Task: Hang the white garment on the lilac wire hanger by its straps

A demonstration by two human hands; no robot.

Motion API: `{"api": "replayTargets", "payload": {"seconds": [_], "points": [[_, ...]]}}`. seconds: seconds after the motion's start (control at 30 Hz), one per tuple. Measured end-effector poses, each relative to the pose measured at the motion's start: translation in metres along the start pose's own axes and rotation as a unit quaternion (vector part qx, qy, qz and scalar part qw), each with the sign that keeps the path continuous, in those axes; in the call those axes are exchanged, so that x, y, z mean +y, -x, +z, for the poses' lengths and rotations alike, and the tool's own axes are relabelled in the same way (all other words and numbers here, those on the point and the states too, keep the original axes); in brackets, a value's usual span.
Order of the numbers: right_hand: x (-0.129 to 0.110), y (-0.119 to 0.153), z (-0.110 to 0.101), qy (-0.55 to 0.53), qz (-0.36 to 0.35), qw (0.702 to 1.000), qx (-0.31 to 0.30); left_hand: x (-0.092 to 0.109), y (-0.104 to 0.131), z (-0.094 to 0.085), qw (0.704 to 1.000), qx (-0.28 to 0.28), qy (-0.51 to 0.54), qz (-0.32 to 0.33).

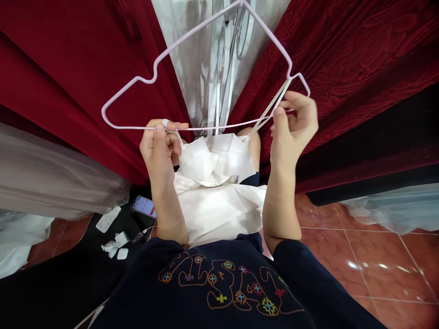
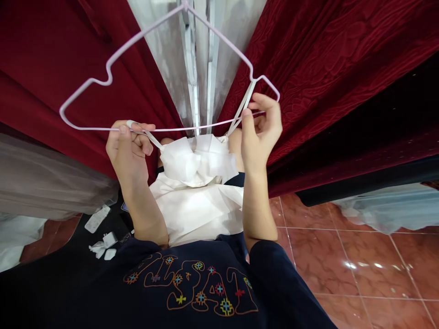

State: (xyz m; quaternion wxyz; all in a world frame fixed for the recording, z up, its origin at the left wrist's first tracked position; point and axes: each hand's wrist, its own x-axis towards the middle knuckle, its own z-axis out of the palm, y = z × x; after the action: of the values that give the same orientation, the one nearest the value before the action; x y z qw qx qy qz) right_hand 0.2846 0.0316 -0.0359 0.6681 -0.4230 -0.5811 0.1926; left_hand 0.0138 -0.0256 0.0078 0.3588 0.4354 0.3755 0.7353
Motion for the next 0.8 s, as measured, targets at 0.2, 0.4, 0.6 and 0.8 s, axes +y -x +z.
{"api": "replayTargets", "payload": {"seconds": [0.2,0.4,0.6,0.8], "points": [[-0.005,-0.012,0.002,0.010,-0.011,0.997,0.076,-0.003,0.000,0.003,1.000,-0.007,0.021,0.013],[-0.024,-0.005,0.000,0.005,-0.004,0.997,0.075,-0.005,-0.004,0.004,1.000,0.011,0.019,-0.012],[-0.046,-0.026,-0.001,-0.061,0.016,0.998,-0.004,-0.007,-0.005,-0.002,0.999,-0.025,0.037,0.030],[-0.012,-0.052,-0.041,-0.156,-0.076,0.968,0.183,-0.008,-0.004,-0.001,0.998,-0.028,0.040,0.027]]}}
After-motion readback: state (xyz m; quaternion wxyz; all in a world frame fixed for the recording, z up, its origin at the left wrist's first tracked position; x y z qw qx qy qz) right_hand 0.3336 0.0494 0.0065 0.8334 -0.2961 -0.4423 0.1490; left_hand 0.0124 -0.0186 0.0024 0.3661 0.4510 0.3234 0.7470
